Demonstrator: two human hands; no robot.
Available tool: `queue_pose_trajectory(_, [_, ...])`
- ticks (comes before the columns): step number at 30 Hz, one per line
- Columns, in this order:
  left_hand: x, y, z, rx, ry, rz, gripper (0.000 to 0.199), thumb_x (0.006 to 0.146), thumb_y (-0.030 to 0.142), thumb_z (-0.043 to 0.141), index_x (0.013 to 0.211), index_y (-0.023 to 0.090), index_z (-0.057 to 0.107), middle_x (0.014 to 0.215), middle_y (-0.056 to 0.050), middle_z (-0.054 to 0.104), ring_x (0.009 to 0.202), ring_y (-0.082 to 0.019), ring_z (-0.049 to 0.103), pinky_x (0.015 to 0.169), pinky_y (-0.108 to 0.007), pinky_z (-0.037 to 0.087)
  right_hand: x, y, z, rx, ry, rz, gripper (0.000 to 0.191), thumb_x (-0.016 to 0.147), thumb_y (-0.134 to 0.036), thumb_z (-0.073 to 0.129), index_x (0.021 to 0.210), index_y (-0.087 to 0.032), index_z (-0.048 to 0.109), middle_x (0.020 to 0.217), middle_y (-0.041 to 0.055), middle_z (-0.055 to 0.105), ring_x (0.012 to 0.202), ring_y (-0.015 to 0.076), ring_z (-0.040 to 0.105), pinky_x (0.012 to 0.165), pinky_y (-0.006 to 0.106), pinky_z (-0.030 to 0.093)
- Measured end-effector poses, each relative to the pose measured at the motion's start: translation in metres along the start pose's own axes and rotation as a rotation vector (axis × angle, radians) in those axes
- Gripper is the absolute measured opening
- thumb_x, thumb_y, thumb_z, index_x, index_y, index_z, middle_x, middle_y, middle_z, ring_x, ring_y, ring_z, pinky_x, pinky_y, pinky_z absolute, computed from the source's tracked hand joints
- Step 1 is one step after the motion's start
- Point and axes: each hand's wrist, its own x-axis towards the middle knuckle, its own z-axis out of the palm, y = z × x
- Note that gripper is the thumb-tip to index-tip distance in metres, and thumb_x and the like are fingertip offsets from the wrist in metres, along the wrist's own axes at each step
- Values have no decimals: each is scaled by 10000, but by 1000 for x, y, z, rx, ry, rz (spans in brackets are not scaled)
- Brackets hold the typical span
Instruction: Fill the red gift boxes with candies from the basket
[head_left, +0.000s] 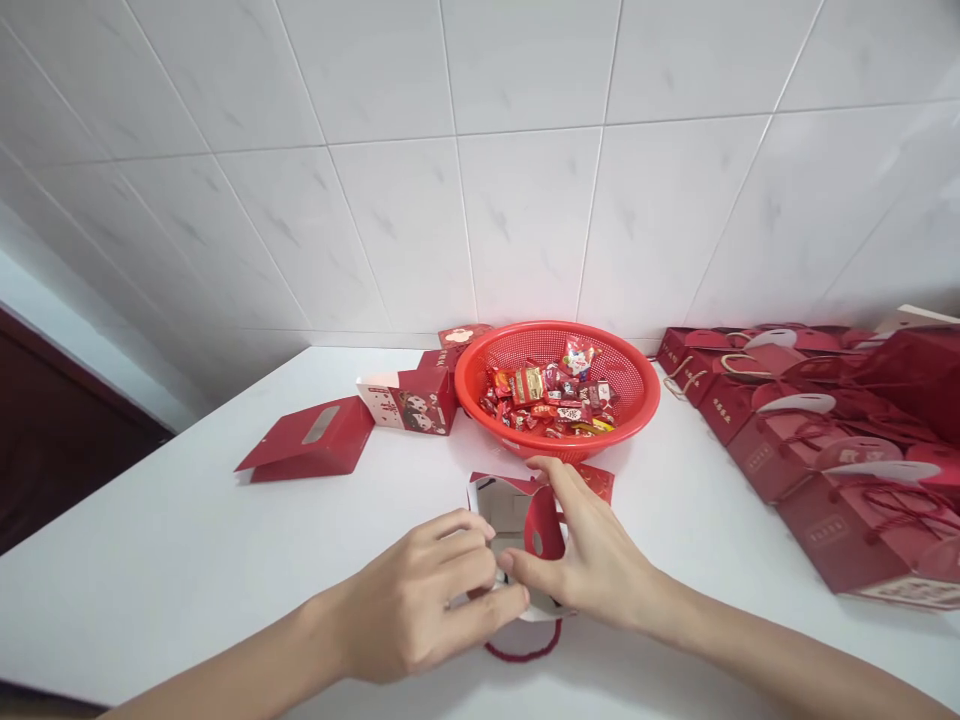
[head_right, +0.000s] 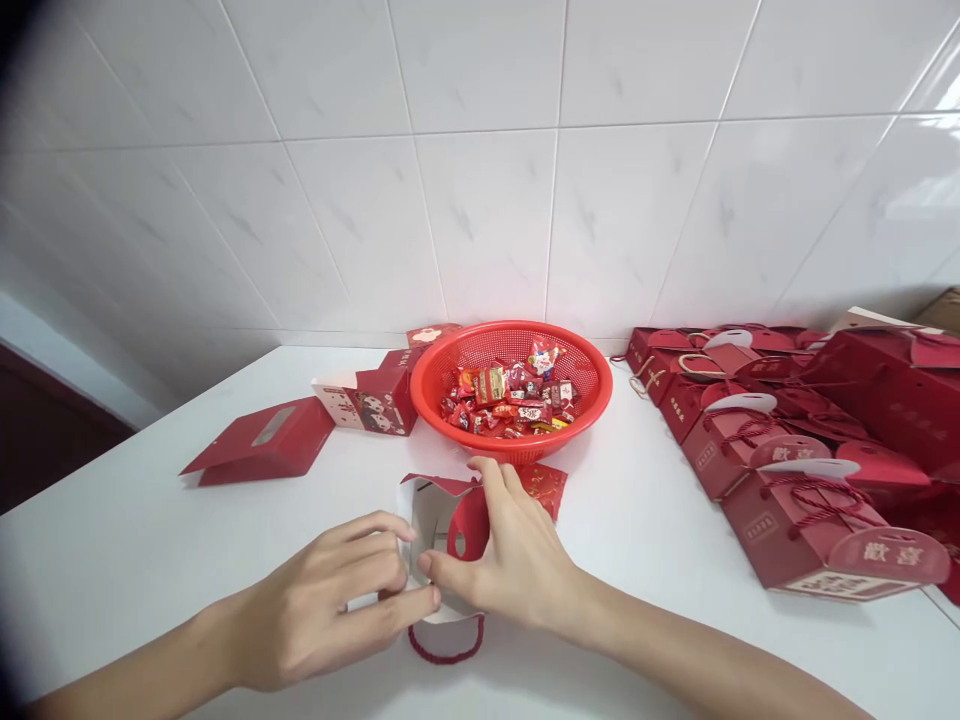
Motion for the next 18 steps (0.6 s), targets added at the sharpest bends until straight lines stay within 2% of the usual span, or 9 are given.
queue_pose_trajectory(4, [2,-3,2,1,32,11,255,864,25,519,996,188,664,632,27,508,556,-116,396,805,-322,557,3,-3,-9,70,-48,-12,623,763,-342,708,1320,-207,465,1194,106,594,1053,273,583,914,466,492])
queue_pose_trajectory(10, [-4,-19,-5,-5,23,-76,230,875,55,550,1008,188,681,666,12,533,604,-122,481,767,-319,557,13,5,-33,369,-250,24,464,823,-307,622,1274,-256,531,1248,43,622,1068,222,609,904,387,523])
queue_pose_trajectory(13, [-10,-30,-9,-102,30,-241,235,901,82,543,1014,190,719,712,-8,574,653,-121,533,641,-241,514,17,15,-37,472,-316,48,458,819,-289,619,1271,-263,553,1226,37,638,1072,227,622,885,380,530])
queue_pose_trajectory(16, [-14,-39,-11,-304,-14,-447,227,923,158,554,1025,190,755,748,-19,613,654,-112,561,579,-208,477,19,25,-34,522,-370,23,558,795,-303,692,1323,-255,521,1252,54,630,1118,238,611,919,392,517])
queue_pose_trajectory(18, [-16,-44,-10,-453,-38,-589,257,954,248,535,908,179,778,704,-16,603,619,-108,554,566,-208,468,18,31,-30,508,-388,4,630,784,-325,736,1359,-241,492,1272,67,619,1137,237,603,970,404,490])
